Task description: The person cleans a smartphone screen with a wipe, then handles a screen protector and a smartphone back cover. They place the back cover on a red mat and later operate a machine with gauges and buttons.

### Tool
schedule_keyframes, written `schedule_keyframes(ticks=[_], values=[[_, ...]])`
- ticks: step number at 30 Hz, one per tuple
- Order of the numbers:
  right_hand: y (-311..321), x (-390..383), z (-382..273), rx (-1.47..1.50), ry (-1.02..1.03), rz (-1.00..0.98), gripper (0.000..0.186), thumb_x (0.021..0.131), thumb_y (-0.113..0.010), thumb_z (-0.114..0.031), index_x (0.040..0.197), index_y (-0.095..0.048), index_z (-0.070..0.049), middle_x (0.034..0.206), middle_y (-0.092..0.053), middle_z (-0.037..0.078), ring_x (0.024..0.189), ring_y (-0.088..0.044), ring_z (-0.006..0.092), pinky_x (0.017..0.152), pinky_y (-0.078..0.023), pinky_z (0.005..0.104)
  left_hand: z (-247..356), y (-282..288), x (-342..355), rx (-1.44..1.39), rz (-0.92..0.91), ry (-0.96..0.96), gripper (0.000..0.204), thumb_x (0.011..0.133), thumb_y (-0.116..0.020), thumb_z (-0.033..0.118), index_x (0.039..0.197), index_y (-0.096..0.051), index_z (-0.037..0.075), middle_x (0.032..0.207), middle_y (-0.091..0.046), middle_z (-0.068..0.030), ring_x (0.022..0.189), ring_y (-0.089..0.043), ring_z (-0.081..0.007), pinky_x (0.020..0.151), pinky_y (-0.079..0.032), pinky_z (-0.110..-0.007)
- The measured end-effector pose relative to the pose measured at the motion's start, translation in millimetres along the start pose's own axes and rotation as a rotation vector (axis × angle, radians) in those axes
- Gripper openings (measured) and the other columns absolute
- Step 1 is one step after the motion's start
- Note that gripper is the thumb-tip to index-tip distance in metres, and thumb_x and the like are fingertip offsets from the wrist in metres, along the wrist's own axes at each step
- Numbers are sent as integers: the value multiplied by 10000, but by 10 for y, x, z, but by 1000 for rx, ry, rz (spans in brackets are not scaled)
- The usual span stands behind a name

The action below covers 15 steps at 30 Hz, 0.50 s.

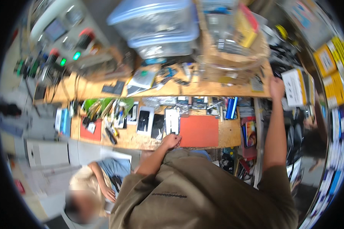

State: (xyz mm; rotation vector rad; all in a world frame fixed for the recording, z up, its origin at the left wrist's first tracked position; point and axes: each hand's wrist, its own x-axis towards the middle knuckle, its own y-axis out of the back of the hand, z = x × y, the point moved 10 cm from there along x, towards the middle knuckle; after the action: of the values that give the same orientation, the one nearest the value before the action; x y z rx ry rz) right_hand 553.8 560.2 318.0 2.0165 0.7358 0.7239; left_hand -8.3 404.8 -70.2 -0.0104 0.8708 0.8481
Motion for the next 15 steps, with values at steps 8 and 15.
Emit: schedule_keyframes(ticks=[8, 15], values=[[13, 143, 72, -21, 41, 38, 559, 935, -594, -522, 922, -747, 16, 917, -743, 262, 905, -695, 454, 833, -508, 516, 38, 42, -4, 140, 49, -6, 533, 1069, -489, 502, 811, -769, 128, 743, -770, 9, 672, -749, -142, 698, -576, -308], [19, 169, 44, 3, 67, 19, 585, 936, -592, -515, 846, -723, 48, 826, -727, 250, 810, -680, 423, 796, -495, 507, 6, 78, -58, 66, 68, 24, 511, 1062, -504, 508, 837, -772, 136, 748, -772, 19, 682, -752, -138, 726, -580, -312]])
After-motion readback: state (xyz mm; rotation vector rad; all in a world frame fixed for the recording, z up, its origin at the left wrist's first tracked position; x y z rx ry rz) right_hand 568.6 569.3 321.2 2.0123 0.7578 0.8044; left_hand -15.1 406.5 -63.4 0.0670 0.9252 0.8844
